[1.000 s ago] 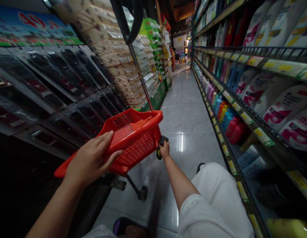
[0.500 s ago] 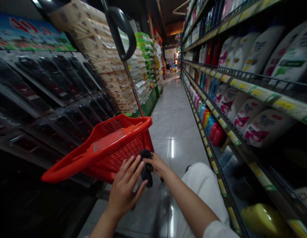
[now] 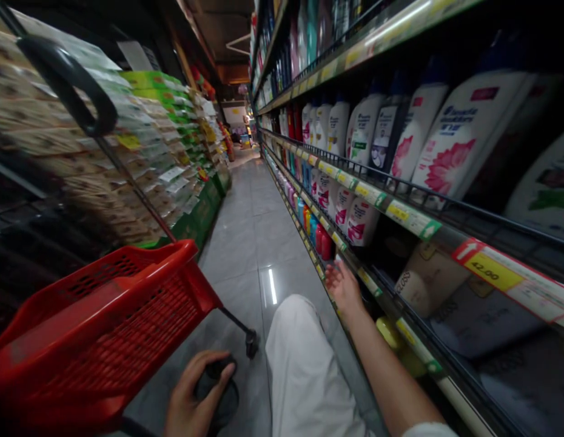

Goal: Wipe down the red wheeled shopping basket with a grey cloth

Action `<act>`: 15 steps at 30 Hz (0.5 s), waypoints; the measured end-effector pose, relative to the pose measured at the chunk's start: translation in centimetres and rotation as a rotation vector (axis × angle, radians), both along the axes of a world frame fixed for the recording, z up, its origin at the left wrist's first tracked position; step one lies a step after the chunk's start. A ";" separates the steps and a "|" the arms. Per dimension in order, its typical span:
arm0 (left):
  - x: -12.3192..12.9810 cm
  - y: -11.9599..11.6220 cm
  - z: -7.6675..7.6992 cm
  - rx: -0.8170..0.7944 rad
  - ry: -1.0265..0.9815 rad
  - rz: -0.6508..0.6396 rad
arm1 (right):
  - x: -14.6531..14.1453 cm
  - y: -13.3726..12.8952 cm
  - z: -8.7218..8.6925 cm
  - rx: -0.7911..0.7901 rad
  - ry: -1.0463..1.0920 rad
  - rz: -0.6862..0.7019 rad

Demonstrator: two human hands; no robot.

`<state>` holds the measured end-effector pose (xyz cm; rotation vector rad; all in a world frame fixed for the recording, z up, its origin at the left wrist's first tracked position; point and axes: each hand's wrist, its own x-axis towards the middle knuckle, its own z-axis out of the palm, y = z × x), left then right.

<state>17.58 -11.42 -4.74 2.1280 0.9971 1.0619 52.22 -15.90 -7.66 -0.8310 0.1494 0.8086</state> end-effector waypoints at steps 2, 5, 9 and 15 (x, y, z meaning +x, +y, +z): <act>0.6 -0.6 0.2 -0.122 -0.030 -0.006 | 2.9 -0.8 0.0 0.012 0.070 -0.085; 1.9 -1.2 0.7 -0.292 -0.054 -0.022 | 4.9 -1.4 0.3 0.025 0.086 -0.153; 3.7 -1.5 0.7 -0.595 -0.162 -0.071 | 5.0 -1.2 0.7 0.000 -0.006 -0.279; 4.4 -1.6 -0.9 -0.864 -0.253 -0.182 | -0.1 -3.2 0.7 -0.011 -0.207 -0.178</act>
